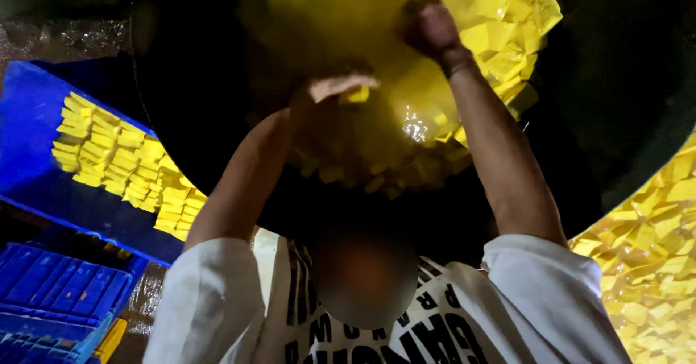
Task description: The person lifts yellow tofu blocks by hand out of a large water-filled basin and places them one at a time into a blue plastic crate, arranging them in rows. They occasionally reach back into the basin to retrieve more blocks and press the blocks level in the crate.
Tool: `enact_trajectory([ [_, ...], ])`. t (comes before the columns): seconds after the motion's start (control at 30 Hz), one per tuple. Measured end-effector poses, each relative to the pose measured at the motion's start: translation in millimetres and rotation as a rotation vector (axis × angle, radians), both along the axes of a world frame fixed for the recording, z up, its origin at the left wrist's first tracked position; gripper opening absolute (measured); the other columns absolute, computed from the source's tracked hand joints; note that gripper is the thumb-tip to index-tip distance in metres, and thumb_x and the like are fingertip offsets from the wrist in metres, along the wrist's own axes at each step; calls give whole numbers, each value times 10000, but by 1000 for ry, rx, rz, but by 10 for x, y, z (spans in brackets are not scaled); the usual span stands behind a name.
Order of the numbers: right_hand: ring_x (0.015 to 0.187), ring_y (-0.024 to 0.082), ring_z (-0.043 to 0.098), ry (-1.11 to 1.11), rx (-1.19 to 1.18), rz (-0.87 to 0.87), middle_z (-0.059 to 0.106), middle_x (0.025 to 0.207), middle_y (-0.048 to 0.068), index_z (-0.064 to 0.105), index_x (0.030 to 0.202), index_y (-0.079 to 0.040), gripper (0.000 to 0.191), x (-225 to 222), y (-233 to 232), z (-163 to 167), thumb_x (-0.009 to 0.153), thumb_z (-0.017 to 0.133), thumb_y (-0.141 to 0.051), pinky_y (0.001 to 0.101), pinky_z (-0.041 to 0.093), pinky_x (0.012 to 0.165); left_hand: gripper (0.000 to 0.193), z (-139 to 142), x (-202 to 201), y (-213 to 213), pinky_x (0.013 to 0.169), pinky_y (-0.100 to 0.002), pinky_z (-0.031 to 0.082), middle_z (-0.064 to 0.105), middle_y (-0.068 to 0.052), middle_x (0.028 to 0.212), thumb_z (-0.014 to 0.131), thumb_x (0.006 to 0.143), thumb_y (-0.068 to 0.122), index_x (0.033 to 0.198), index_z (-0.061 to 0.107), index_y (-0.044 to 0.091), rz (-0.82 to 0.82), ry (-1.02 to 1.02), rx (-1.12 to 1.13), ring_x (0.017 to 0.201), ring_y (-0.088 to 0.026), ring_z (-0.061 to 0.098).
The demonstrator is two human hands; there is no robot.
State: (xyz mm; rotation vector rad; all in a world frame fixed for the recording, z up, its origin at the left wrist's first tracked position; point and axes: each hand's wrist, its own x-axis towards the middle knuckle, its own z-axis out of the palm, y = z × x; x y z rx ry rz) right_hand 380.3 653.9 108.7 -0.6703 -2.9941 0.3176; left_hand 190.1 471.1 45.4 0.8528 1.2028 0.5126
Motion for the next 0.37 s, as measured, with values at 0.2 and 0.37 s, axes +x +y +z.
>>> enact_trajectory([
  [0.2, 1047, 124, 714, 479, -1189, -442, 744, 1109, 53, 676, 1219, 2, 328, 580, 39, 203, 905, 771, 2, 263, 574, 926, 347, 59, 194, 397, 819, -373, 521, 622, -103, 1104, 620, 1063, 228, 1347, 626, 28, 781, -686, -35, 955, -246, 597],
  [0.37, 954, 149, 706, 420, -1025, -467, 741, 1050, 99, 692, 1184, 12, 308, 583, -155, 611, 913, 838, 16, 285, 578, 890, 349, 28, 438, 668, 901, -362, 573, 675, -86, 1151, 627, 1036, 195, 1353, 645, 48, 985, -1072, 72, 1039, -224, 659],
])
